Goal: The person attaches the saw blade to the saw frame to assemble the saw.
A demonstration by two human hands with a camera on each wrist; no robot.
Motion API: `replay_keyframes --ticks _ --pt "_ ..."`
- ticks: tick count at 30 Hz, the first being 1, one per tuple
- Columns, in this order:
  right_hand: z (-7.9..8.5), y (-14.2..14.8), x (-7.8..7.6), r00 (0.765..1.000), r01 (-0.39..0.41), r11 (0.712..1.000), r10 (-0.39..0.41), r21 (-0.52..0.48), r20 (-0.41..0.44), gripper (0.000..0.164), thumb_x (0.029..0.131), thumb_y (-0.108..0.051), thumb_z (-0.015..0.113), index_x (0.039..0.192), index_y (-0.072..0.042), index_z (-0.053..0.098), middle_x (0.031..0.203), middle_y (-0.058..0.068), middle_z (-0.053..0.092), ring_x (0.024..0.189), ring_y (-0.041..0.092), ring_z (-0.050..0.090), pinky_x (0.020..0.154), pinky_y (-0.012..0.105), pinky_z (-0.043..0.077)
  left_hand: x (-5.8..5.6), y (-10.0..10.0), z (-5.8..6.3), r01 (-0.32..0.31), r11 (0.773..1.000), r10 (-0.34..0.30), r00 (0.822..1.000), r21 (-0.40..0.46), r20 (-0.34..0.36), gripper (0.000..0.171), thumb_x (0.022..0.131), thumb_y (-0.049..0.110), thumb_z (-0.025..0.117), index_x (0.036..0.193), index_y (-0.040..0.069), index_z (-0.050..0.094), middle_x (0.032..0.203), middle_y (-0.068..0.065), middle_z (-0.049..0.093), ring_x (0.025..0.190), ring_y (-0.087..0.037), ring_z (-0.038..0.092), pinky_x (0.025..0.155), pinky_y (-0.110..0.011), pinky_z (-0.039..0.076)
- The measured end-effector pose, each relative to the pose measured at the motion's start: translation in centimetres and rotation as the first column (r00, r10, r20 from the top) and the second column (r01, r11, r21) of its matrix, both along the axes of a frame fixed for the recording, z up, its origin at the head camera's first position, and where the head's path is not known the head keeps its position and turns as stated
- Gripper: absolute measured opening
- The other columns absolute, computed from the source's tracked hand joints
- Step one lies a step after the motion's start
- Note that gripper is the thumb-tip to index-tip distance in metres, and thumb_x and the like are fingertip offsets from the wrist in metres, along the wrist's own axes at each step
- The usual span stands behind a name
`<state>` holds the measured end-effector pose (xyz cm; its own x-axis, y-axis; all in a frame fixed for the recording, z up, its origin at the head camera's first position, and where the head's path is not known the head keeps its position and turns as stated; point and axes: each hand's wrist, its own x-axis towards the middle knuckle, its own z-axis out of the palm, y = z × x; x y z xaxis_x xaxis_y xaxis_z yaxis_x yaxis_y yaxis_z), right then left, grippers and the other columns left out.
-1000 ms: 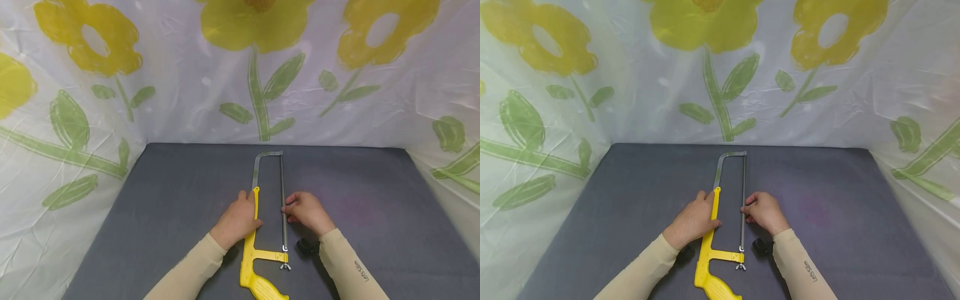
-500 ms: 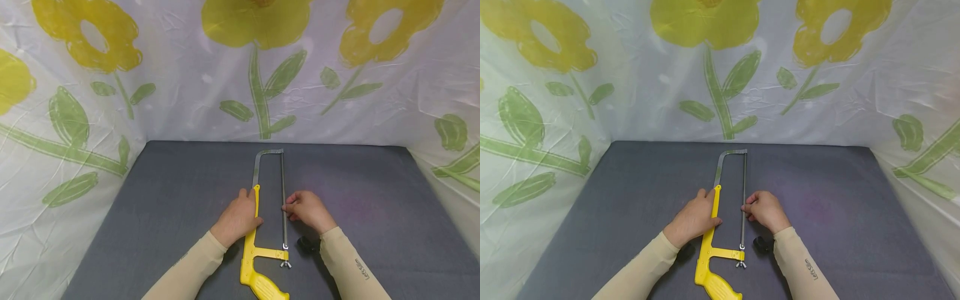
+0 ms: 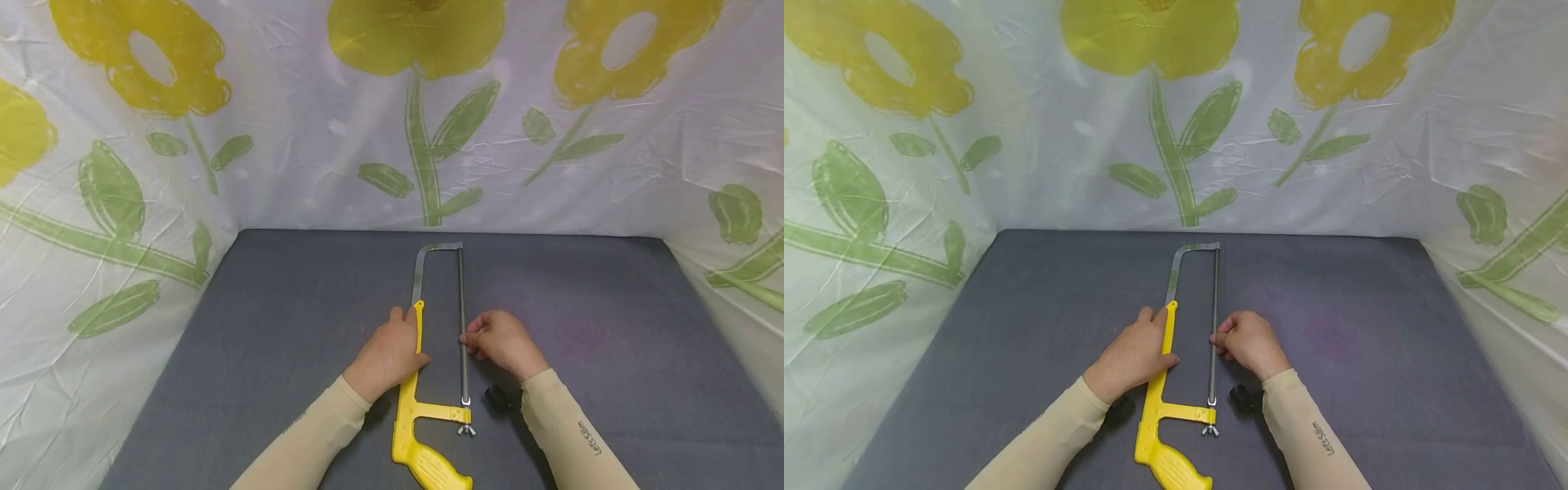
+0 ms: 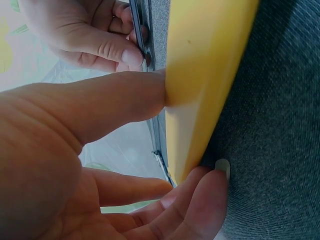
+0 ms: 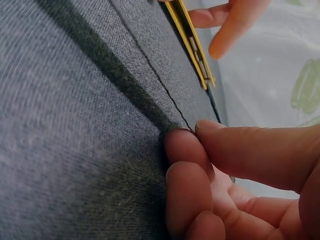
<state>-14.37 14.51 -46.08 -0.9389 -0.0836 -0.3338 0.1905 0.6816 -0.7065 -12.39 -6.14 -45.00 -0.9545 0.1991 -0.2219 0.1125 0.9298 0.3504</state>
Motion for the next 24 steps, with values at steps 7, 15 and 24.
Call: replay_keyframes --ticks 7,15,24 --pt "0.2 -0.1 0.0 1.000 -0.005 1.000 0.005 0.026 -0.015 0.017 0.088 -0.020 0.077 0.082 -0.007 0.069 0.072 0.003 0.067 0.062 0.017 0.062 0.057 0.030 0.049 0.0 -0.1 0.3 0.011 1.000 -0.011 1.000 0.002 -0.023 0.089 0.082 0.031 0.083 0.152 0.000 0.037 0.129 -0.019 0.051 0.079 -0.021 0.061 0.074 -0.035 0.058" --pt "0.4 -0.1 0.0 0.999 -0.037 0.998 0.039 0.058 -0.032 0.020 0.086 -0.023 0.079 0.079 -0.009 0.066 0.068 0.003 0.065 0.061 0.016 0.060 0.056 0.030 0.047 0.0 -0.3 0.5 0.005 1.000 -0.004 1.000 0.008 -0.024 0.089 0.082 0.030 0.083 0.152 0.000 0.037 0.129 -0.019 0.051 0.080 -0.022 0.061 0.075 -0.036 0.058" --pt "1.9 0.9 4.6 0.988 -0.071 0.980 0.095 0.186 -0.123 0.022 0.086 -0.027 0.078 0.074 -0.016 0.064 0.063 -0.004 0.055 0.058 0.014 0.049 0.054 0.030 0.037 0.2 -0.4 0.3 0.033 0.999 -0.032 0.999 0.016 -0.018 0.085 0.083 0.030 0.083 0.146 -0.007 0.041 0.124 -0.019 0.051 0.068 -0.018 0.058 0.063 -0.028 0.054"
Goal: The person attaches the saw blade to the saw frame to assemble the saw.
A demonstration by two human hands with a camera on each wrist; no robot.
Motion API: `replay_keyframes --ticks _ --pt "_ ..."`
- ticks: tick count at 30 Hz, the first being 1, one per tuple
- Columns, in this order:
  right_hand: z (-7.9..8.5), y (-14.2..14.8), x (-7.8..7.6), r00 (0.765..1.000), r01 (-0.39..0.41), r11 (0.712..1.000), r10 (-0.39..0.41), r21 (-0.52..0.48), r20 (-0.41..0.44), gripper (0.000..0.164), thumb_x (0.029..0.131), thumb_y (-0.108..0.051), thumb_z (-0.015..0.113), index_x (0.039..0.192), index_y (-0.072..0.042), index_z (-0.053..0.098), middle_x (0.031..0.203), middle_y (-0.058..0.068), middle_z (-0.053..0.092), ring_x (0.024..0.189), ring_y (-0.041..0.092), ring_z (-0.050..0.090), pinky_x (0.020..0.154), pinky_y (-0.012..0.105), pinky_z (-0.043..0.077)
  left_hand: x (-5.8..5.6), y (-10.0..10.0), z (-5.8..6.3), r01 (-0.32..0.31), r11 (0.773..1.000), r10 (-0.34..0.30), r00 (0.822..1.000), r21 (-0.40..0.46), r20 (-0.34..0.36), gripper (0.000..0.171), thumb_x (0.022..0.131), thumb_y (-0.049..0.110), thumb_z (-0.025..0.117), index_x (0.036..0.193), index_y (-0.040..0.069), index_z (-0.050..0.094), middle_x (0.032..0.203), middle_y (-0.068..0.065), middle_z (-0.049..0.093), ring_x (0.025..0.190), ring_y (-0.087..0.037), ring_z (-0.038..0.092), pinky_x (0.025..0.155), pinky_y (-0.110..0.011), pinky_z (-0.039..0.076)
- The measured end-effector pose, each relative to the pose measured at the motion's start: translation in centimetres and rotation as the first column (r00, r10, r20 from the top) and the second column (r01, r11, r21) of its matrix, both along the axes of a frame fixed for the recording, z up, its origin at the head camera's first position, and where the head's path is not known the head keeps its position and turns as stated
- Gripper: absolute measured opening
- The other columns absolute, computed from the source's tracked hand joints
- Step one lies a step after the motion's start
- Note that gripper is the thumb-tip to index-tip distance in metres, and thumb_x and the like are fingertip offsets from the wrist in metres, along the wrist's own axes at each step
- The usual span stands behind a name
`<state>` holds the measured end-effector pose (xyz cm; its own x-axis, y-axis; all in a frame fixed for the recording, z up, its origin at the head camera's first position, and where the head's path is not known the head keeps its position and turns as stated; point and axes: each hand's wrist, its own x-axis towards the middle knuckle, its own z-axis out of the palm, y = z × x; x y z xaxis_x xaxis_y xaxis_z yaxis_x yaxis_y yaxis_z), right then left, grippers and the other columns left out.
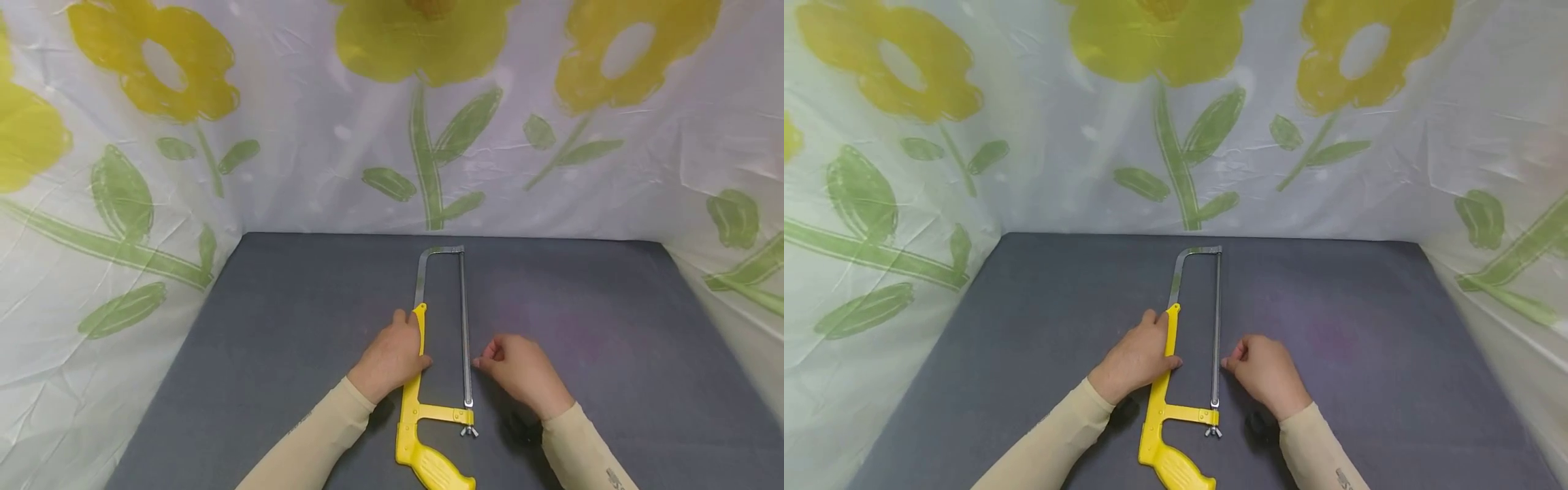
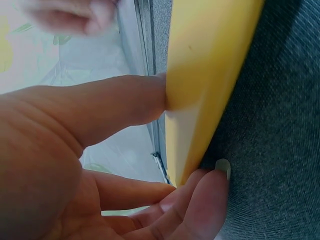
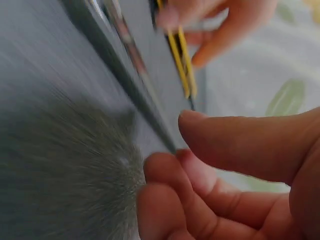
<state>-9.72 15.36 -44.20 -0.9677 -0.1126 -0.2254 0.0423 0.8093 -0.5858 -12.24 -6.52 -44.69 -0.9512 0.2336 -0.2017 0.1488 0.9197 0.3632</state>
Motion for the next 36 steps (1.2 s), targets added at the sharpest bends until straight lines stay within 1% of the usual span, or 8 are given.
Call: replay_keyframes --ticks 5,9,16,23,25,31,33,36 --pt "0.5 -0.4 4.5 0.995 -0.084 0.995 0.087 -0.049 0.053 0.020 0.084 -0.027 0.079 0.072 -0.023 0.064 0.060 -0.010 0.056 0.056 0.008 0.049 0.053 0.026 0.037 -0.4 -0.3 0.4 -0.021 1.000 0.021 1.000 -0.002 -0.004 0.083 0.083 0.029 0.083 0.144 -0.010 0.042 0.120 -0.018 0.050 0.065 -0.019 0.056 0.059 -0.028 0.053" --pt "-0.5 -0.7 6.2 0.991 -0.126 0.988 0.130 -0.089 0.040 0.019 0.084 -0.024 0.080 0.072 -0.025 0.065 0.060 -0.013 0.055 0.053 0.004 0.048 0.052 0.023 0.038 -0.7 -0.3 0.7 -0.061 0.998 0.061 0.998 0.006 0.028 0.083 0.084 0.028 0.083 0.146 -0.009 0.041 0.120 -0.018 0.049 0.068 -0.019 0.057 0.060 -0.029 0.054" --pt "-1.3 -1.0 6.7 0.993 -0.105 0.992 0.108 -0.070 0.040 0.020 0.081 -0.020 0.081 0.071 -0.024 0.065 0.060 -0.012 0.055 0.055 0.005 0.047 0.054 0.022 0.038 -0.5 0.0 0.5 -0.085 0.996 0.084 0.995 0.011 0.046 0.076 0.084 0.028 0.082 0.140 -0.010 0.048 0.119 -0.019 0.053 0.069 -0.020 0.058 0.061 -0.031 0.054" --pt "-1.4 -1.1 7.1 0.988 -0.050 0.995 0.062 -0.089 0.141 0.032 0.077 -0.051 0.082 0.068 -0.025 0.066 0.059 -0.011 0.057 0.056 0.009 0.049 0.052 0.025 0.037 -0.3 0.0 0.1 -0.074 0.997 0.073 0.996 0.019 0.056 0.067 0.090 0.024 0.073 0.140 -0.011 0.047 0.113 -0.018 0.054 0.067 -0.020 0.056 0.058 -0.032 0.053" --pt "-1.5 -1.0 7.1 0.986 -0.046 0.993 0.063 -0.109 0.154 0.034 0.078 -0.053 0.081 0.067 -0.024 0.067 0.058 -0.010 0.057 0.055 0.010 0.050 0.051 0.025 0.037 -0.3 0.0 0.0 -0.069 0.997 0.068 0.996 0.030 0.053 0.064 0.090 0.022 0.069 0.140 -0.012 0.046 0.113 -0.018 0.054 0.066 -0.021 0.055 0.057 -0.032 0.052" --pt "-1.8 0.2 7.0 0.970 -0.081 0.955 0.142 -0.286 0.199 0.013 0.085 -0.019 0.077 0.077 -0.011 0.070 0.064 -0.002 0.062 0.056 0.014 0.058 0.052 0.027 0.047 -0.1 0.1 -0.2 -0.059 0.997 0.056 0.996 0.057 0.066 0.064 0.090 0.020 0.067 0.141 -0.013 0.045 0.116 -0.020 0.053 0.065 -0.021 0.055 0.054 -0.030 0.050" --pt "-1.8 0.4 7.1 0.973 -0.089 0.955 0.144 -0.283 0.181 0.010 0.083 -0.014 0.077 0.077 -0.011 0.070 0.064 -0.002 0.062 0.056 0.013 0.057 0.052 0.026 0.047 0.0 0.2 -0.1 -0.063 0.996 0.059 0.996 0.056 0.072 0.066 0.091 0.021 0.066 0.143 -0.013 0.043 0.118 -0.020 0.053 0.065 -0.021 0.056 0.054 -0.030 0.050" --pt "-1.7 0.4 7.3 0.977 -0.102 0.966 0.143 -0.237 0.161 0.013 0.080 -0.019 0.081 0.075 -0.016 0.069 0.062 -0.006 0.061 0.055 0.010 0.054 0.051 0.024 0.042 0.1 0.3 -0.2 -0.068 0.996 0.064 0.995 0.051 0.081 0.067 0.092 0.021 0.065 0.145 -0.012 0.041 0.121 -0.022 0.052 0.065 -0.021 0.056 0.055 -0.030 0.051"
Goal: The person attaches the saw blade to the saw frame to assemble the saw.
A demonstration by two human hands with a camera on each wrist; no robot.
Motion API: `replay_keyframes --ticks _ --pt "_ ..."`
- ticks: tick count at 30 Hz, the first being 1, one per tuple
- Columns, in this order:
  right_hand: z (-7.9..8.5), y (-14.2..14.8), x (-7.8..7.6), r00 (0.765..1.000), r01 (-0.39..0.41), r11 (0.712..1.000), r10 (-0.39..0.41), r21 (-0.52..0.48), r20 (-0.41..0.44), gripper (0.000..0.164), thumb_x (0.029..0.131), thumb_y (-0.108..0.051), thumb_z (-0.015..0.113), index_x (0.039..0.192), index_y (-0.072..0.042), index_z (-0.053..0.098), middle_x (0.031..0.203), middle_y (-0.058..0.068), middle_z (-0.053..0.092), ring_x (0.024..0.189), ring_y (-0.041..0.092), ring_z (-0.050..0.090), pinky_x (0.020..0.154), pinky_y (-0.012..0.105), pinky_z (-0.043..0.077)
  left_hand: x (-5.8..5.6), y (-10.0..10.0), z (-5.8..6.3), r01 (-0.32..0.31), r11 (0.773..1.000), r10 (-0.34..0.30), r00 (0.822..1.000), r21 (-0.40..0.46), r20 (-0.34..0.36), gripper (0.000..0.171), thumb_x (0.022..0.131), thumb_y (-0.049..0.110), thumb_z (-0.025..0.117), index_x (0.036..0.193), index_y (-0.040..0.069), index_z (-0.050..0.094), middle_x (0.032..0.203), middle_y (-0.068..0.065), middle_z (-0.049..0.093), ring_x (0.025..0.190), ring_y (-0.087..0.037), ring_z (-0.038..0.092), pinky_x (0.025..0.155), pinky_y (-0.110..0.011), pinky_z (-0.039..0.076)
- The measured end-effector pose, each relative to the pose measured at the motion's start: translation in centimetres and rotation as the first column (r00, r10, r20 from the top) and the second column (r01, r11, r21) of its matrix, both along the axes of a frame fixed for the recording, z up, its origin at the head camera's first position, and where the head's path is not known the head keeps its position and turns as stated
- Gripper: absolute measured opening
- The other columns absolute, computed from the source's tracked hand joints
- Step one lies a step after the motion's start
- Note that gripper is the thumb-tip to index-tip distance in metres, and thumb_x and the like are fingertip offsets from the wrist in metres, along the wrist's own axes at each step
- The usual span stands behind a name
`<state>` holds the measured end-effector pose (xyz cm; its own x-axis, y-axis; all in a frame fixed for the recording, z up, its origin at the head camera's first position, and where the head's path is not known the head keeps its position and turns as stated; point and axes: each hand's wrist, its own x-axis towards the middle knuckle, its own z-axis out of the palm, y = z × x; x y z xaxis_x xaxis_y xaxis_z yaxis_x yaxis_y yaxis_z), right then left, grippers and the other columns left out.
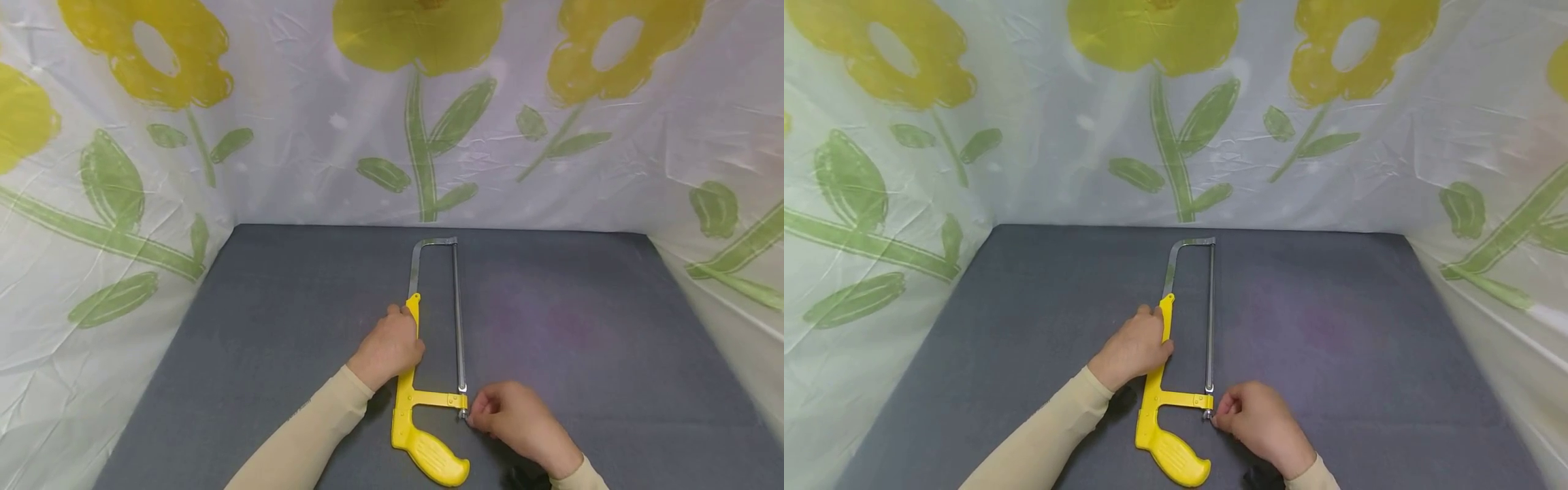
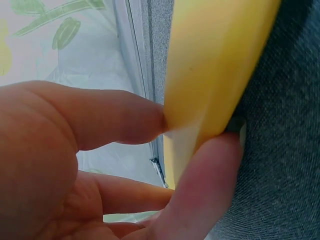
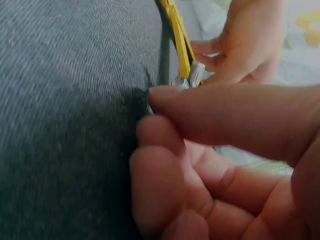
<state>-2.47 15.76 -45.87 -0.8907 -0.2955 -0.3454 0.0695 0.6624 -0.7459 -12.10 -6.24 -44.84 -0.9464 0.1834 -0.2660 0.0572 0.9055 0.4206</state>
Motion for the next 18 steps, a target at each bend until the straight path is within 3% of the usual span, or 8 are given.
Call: replay_keyframes --ticks 5,8,18 --pt "0.22 -0.36 -0.28 0.998 0.023 1.000 -0.023 0.009 0.059 0.027 0.076 -0.040 0.085 0.072 -0.018 0.071 0.061 -0.006 0.062 0.055 0.012 0.055 0.050 0.028 0.042 -0.07 0.06 0.01 0.004 1.000 -0.004 1.000 -0.009 -0.005 0.066 0.094 0.022 0.064 0.145 -0.012 0.040 0.123 -0.024 0.051 0.063 -0.021 0.056 0.054 -0.031 0.050" --pt "0.08 -0.36 -0.39 0.994 0.039 0.999 -0.038 -0.005 0.098 0.031 0.078 -0.044 0.084 0.072 -0.016 0.072 0.062 -0.004 0.063 0.056 0.016 0.059 0.051 0.032 0.046 0.01 0.00 -0.07 0.003 1.000 -0.003 1.000 -0.006 -0.007 0.066 0.094 0.022 0.064 0.145 -0.012 0.041 0.121 -0.023 0.052 0.062 -0.021 0.055 0.052 -0.030 0.049" --pt "-0.75 0.35 -0.48 0.995 0.025 0.989 -0.011 -0.144 0.100 0.018 0.078 -0.018 0.085 0.076 -0.009 0.069 0.062 -0.001 0.062 0.053 0.015 0.058 0.051 0.032 0.051 0.30 -0.12 -0.05 0.007 1.000 -0.007 1.000 0.012 -0.013 0.067 0.093 0.021 0.065 0.145 -0.012 0.040 0.124 -0.023 0.051 0.062 -0.019 0.055 0.051 -0.028 0.049"
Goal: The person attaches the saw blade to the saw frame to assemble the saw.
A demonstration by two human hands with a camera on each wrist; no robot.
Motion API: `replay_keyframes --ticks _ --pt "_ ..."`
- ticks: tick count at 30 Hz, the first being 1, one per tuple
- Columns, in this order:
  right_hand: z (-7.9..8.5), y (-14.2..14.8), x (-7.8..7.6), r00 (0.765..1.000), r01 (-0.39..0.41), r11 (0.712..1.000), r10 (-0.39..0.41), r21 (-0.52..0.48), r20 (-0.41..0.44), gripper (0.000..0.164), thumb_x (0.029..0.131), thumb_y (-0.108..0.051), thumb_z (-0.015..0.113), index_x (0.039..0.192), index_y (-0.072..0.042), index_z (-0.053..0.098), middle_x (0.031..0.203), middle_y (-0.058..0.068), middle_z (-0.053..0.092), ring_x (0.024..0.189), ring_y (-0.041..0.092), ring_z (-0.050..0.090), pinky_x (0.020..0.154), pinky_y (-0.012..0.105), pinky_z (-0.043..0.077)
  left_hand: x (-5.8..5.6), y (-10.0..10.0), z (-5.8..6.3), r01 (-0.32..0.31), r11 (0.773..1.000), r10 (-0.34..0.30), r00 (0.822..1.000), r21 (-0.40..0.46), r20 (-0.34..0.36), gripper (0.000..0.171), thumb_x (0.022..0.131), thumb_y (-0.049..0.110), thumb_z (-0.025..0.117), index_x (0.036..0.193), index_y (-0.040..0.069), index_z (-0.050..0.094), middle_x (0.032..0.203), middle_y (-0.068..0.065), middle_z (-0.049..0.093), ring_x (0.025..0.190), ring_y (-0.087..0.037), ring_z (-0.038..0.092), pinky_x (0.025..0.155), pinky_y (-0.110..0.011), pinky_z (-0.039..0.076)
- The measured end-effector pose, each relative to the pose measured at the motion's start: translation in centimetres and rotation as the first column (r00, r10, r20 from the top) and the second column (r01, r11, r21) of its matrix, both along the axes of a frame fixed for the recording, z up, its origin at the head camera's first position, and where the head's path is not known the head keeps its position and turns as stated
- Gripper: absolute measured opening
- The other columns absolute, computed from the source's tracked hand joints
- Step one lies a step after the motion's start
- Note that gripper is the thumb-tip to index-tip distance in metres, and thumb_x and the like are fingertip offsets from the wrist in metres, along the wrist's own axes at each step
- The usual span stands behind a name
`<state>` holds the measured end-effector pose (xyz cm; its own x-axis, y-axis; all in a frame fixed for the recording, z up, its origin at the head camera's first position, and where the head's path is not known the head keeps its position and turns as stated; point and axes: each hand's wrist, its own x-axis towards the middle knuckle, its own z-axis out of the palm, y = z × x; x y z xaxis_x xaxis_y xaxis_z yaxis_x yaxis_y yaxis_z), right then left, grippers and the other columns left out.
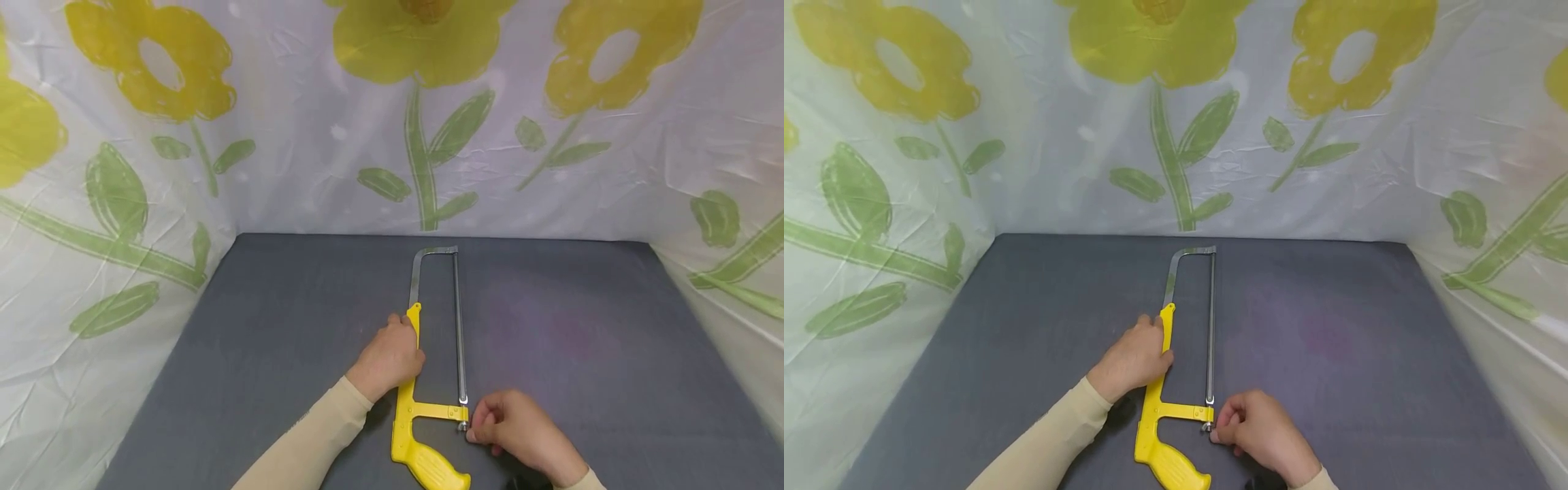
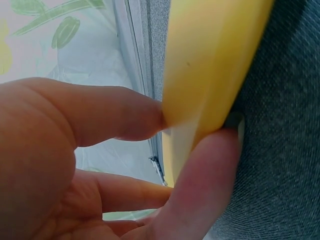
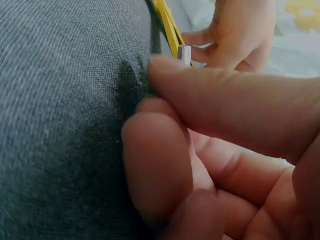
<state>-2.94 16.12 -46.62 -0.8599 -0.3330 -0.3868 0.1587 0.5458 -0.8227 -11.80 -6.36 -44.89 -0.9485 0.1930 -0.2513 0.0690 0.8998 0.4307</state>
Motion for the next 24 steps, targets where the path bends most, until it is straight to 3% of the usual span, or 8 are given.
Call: replay_keyframes --ticks 9,17,21,24 --pt "0.25 -0.11 0.02 1.000 0.011 0.997 -0.011 0.081 0.004 0.032 0.078 -0.047 0.083 0.070 -0.017 0.075 0.060 -0.005 0.062 0.053 0.015 0.060 0.050 0.032 0.048 0.05 0.27 0.06 -0.011 1.000 0.011 1.000 -0.025 -0.009 0.069 0.093 0.022 0.067 0.146 -0.012 0.040 0.118 -0.021 0.053 0.062 -0.018 0.056 0.050 -0.027 0.050" --pt "-0.39 0.59 -0.63 0.998 -0.007 0.998 0.010 -0.067 0.054 0.020 0.079 -0.024 0.084 0.079 -0.008 0.072 0.064 0.000 0.064 0.051 0.014 0.058 0.050 0.035 0.053 0.03 0.27 0.14 -0.008 1.000 0.008 1.000 -0.029 -0.013 0.070 0.093 0.023 0.067 0.146 -0.012 0.039 0.117 -0.022 0.052 0.060 -0.018 0.055 0.049 -0.027 0.049" --pt "-0.61 0.49 -0.50 0.999 -0.007 0.997 0.010 -0.079 0.037 0.021 0.076 -0.020 0.086 0.077 -0.007 0.070 0.062 0.000 0.063 0.050 0.014 0.056 0.049 0.034 0.053 0.04 0.26 0.01 -0.008 0.999 0.008 1.000 -0.034 -0.018 0.070 0.093 0.023 0.067 0.146 -0.013 0.039 0.119 -0.022 0.053 0.061 -0.019 0.055 0.051 -0.027 0.049" --pt "-0.49 0.34 -0.34 1.000 -0.002 0.999 0.003 -0.040 0.020 0.024 0.074 -0.026 0.088 0.074 -0.010 0.071 0.061 -0.001 0.064 0.050 0.014 0.056 0.049 0.033 0.052 0.02 0.33 -0.07 -0.016 0.999 0.016 1.000 -0.037 -0.016 0.070 0.093 0.024 0.068 0.146 -0.012 0.040 0.119 -0.022 0.053 0.062 -0.019 0.056 0.052 -0.028 0.051"
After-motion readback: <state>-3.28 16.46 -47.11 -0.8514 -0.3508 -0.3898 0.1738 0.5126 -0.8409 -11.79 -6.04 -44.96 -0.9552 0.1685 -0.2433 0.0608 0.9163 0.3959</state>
